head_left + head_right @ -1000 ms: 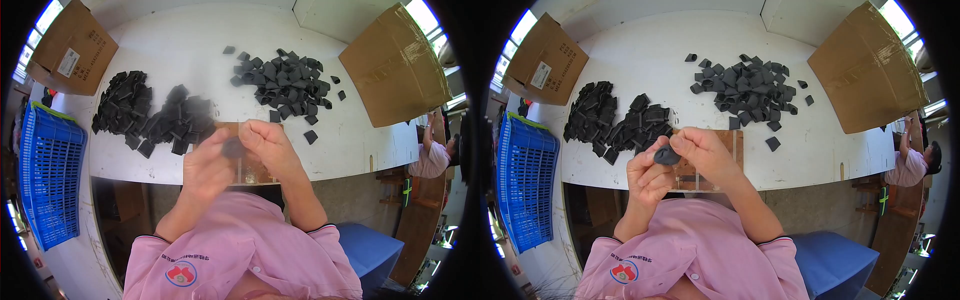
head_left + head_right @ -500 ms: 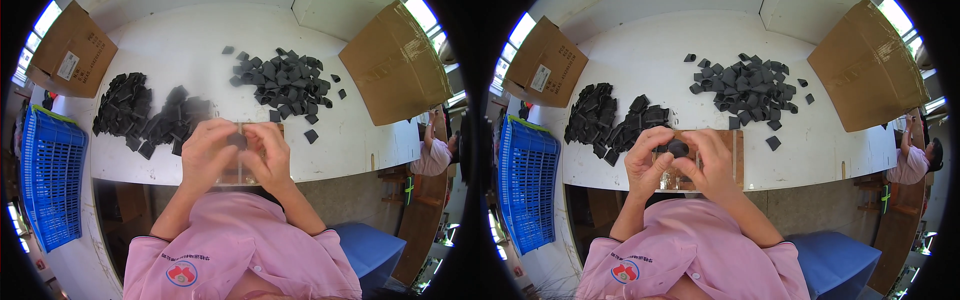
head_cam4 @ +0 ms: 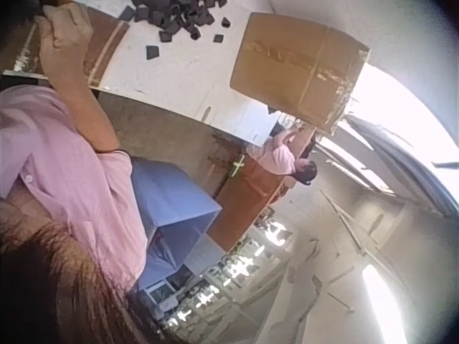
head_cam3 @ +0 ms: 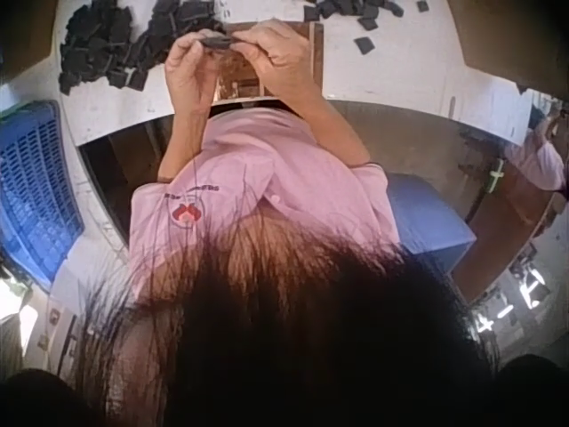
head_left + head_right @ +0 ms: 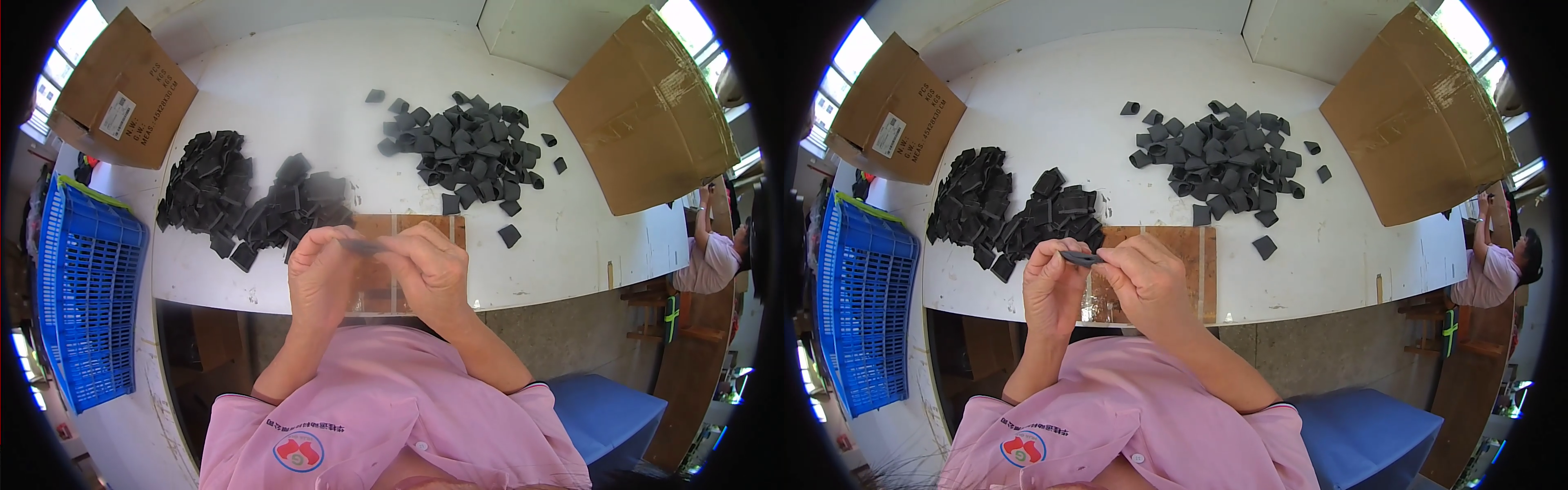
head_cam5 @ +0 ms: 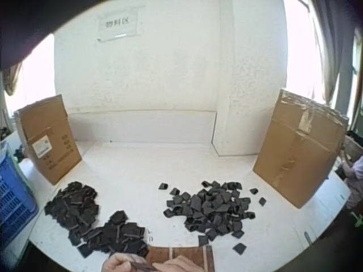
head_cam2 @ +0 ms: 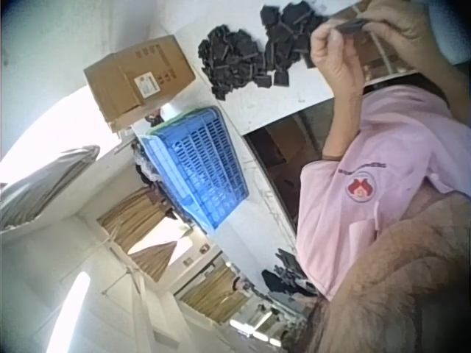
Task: Inspecting and sorting small black rubber components at a workbench in a manufacturing environment.
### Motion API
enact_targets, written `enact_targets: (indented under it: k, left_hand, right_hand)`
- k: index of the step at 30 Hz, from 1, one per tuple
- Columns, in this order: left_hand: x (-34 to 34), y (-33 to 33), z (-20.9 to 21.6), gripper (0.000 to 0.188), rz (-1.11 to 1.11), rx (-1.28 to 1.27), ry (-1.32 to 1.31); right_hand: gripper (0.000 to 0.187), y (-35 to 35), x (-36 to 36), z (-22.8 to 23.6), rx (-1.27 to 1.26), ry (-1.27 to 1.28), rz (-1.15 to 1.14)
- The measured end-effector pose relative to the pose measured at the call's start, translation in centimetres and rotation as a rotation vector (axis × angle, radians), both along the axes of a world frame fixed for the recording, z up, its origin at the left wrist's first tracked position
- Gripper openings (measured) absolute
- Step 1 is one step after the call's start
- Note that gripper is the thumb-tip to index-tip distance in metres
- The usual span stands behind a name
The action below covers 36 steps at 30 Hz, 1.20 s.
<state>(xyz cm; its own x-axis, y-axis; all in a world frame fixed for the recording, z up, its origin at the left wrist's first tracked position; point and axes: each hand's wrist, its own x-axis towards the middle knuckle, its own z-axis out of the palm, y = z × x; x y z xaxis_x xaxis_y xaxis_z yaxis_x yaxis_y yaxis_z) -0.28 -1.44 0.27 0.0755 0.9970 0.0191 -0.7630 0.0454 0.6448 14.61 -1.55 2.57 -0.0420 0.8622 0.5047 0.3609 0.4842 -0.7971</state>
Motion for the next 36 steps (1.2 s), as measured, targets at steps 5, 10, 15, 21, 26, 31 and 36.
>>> enact_targets:
  k: [5, 10, 15, 21, 26, 31, 36]
  left_hand:
    - [0.0, -0.6, -0.3, 0.009, 0.018, 0.093, 0.237]
    - [-1.2, 0.9, -1.8, 0.005, 0.100, 0.078, 0.469]
    - [-6.9, 10.5, -7.3, 0.019, 0.621, 0.032, 1.281]
    - [-12.0, 19.5, -14.2, 0.035, 0.443, -0.264, 2.011]
    - [-11.9, 18.7, -12.9, 0.019, 0.431, -0.093, 1.926]
    - [-8.5, 11.2, -8.7, 0.008, 0.803, 0.659, 1.595]
    - [-5.6, 1.7, -6.1, 0.031, 0.521, 1.192, 1.459]
  right_hand:
    - [0.010, -0.3, 0.1, -2.0, -0.020, 0.014, 0.018]
    - [0.008, 0.7, 0.6, 0.1, -0.080, -0.018, 0.105]
    - [0.021, 3.9, 4.0, 0.8, -0.454, 0.740, -0.006]
    - [0.025, 0.4, 3.6, -4.0, -0.821, 0.605, 0.075]
    - [0.021, -1.2, 3.0, -4.0, -0.957, 0.446, 0.127]
    - [0.021, -1.7, 0.8, -3.3, -1.096, 0.318, 0.303]
    - [0.027, -1.8, -1.4, -4.5, -1.257, 1.106, 0.455]
